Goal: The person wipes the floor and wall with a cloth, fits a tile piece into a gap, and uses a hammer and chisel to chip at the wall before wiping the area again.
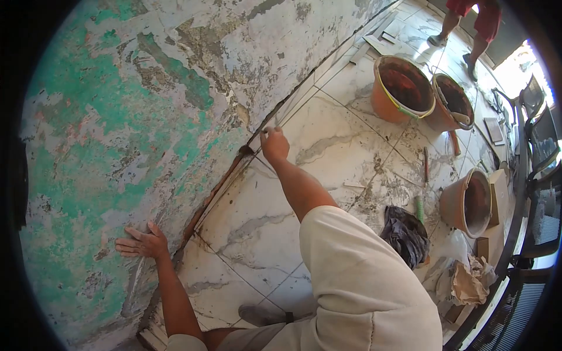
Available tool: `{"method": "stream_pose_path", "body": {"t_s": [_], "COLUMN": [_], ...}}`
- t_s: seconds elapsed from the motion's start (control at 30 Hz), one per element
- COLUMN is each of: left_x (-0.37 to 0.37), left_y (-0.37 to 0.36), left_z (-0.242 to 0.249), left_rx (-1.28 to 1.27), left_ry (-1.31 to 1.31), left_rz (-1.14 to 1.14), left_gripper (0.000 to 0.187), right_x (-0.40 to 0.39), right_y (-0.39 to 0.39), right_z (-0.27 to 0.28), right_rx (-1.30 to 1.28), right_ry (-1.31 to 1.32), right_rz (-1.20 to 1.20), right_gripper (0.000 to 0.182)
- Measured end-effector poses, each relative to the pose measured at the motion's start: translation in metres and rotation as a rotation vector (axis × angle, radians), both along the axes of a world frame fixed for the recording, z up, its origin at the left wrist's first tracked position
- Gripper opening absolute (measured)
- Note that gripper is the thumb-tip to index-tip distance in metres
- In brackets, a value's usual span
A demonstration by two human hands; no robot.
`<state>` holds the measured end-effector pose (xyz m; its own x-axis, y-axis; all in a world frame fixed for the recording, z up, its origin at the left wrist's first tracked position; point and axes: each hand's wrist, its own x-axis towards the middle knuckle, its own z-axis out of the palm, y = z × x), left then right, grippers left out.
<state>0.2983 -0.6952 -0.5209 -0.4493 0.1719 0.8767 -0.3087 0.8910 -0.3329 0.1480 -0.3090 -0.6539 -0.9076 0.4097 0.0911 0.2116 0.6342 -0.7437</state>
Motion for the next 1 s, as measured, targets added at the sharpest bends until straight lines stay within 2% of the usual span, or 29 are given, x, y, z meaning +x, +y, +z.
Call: {"method": "stream_pose_path", "body": {"t_s": [0.07, 0.2, 0.53, 0.63, 0.7, 0.9, 1.0], "left_x": [-0.001, -0.001, 0.000, 0.000, 0.000, 0.000, 0.000], "left_y": [0.000, -0.001, -0.001, -0.002, -0.002, 0.001, -0.001], "left_z": [0.001, -0.001, 0.000, -0.002, -0.002, 0.000, -0.001], "left_rx": [0.001, -0.012, -0.022, -0.026, -0.030, -0.030, -0.028], "left_ry": [0.009, 0.016, -0.001, -0.014, -0.016, -0.006, -0.005], "left_rz": [-0.010, 0.002, 0.022, 0.030, 0.031, 0.026, 0.022], "left_gripper": [0.072, 0.073, 0.073, 0.074, 0.075, 0.073, 0.073], "right_x": [-0.013, -0.034, -0.047, -0.042, -0.037, -0.018, -0.016], "right_y": [0.013, 0.026, 0.014, 0.015, 0.017, 0.028, 0.037], "right_z": [0.008, 0.011, -0.006, -0.008, -0.013, -0.012, -0.009], "right_rx": [-0.096, -0.183, -0.146, -0.076, 0.063, 0.267, 0.294], "right_ry": [-0.046, -0.106, -0.005, -0.082, -0.043, -0.026, -0.014], "right_rz": [-0.171, -0.259, -0.230, -0.134, 0.031, 0.199, 0.282], "right_gripper": [0.021, 0.023, 0.023, 0.026, 0.032, 0.043, 0.042]}}
